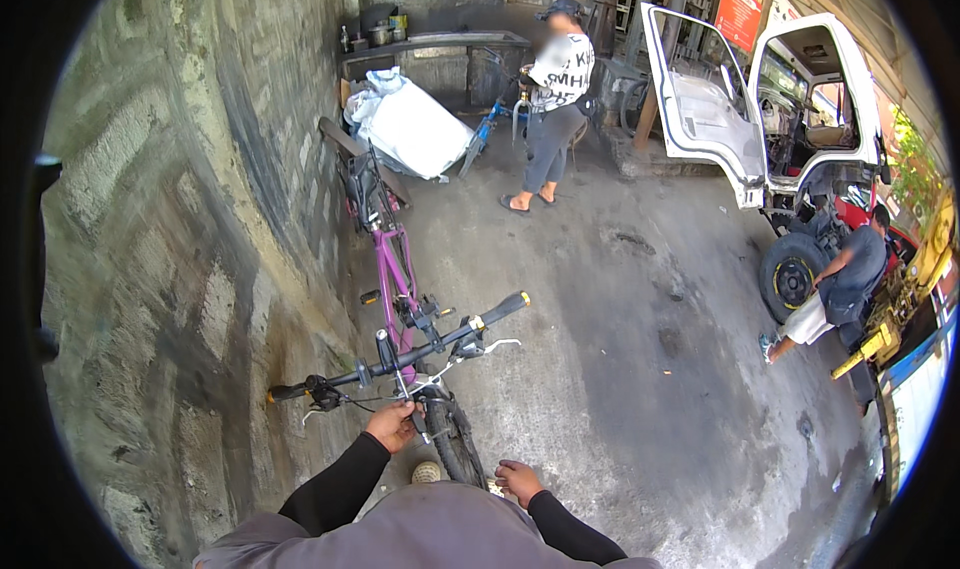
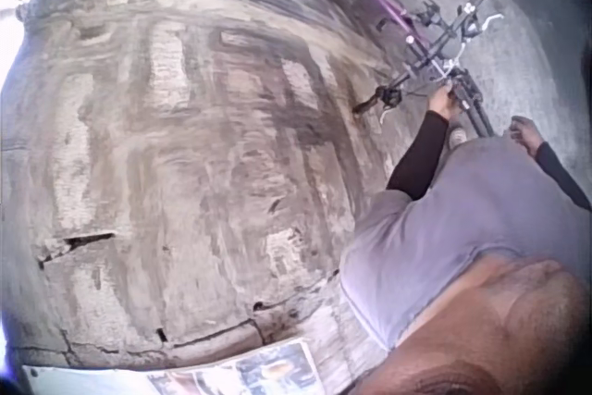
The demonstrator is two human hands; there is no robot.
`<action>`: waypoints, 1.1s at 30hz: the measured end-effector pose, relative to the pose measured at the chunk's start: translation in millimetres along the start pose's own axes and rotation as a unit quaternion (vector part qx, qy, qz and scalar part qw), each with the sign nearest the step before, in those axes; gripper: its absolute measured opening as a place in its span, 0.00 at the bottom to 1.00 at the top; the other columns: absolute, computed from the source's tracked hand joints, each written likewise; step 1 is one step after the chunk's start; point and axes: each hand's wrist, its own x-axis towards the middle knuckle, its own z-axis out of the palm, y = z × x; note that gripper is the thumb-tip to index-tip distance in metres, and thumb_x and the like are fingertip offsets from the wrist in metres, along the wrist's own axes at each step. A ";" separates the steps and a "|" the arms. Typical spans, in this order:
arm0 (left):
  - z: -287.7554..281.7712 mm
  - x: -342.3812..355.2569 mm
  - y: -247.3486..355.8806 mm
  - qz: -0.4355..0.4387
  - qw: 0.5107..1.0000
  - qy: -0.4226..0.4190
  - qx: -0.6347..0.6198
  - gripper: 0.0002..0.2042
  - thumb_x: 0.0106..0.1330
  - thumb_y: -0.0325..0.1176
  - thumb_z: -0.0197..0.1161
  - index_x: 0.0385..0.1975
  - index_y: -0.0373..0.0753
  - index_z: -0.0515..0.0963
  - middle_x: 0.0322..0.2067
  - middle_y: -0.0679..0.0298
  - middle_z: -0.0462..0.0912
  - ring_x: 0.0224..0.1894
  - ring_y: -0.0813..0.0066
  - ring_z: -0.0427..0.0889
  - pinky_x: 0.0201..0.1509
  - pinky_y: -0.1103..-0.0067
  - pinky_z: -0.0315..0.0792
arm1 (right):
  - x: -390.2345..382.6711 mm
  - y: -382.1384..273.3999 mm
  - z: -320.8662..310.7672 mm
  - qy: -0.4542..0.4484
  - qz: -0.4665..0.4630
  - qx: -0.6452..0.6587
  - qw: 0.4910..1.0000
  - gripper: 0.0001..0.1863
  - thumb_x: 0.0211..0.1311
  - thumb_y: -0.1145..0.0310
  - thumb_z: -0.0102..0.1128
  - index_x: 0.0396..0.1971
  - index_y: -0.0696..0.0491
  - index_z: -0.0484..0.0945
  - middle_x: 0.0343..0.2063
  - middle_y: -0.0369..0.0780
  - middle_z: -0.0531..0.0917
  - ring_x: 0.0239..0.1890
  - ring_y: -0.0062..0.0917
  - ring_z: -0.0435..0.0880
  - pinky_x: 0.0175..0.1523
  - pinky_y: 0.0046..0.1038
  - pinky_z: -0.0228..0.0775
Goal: The person uses a screwdriver to adjust components on the handlebar of a purple bicycle. They tighten or loosen parts near the stem and brake levers while another person stands nearby.
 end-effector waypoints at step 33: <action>-1.5 -6.2 16.8 -0.041 0.996 -0.066 0.035 0.07 0.81 0.33 0.55 0.46 0.41 0.81 0.43 0.67 0.87 0.45 0.72 0.86 0.54 0.71 0.76 | -0.9 7.4 15.5 0.074 -0.104 -0.233 0.964 0.29 0.72 0.61 0.62 0.67 0.61 0.74 0.46 0.46 0.88 0.43 0.27 0.89 0.42 0.28 0.79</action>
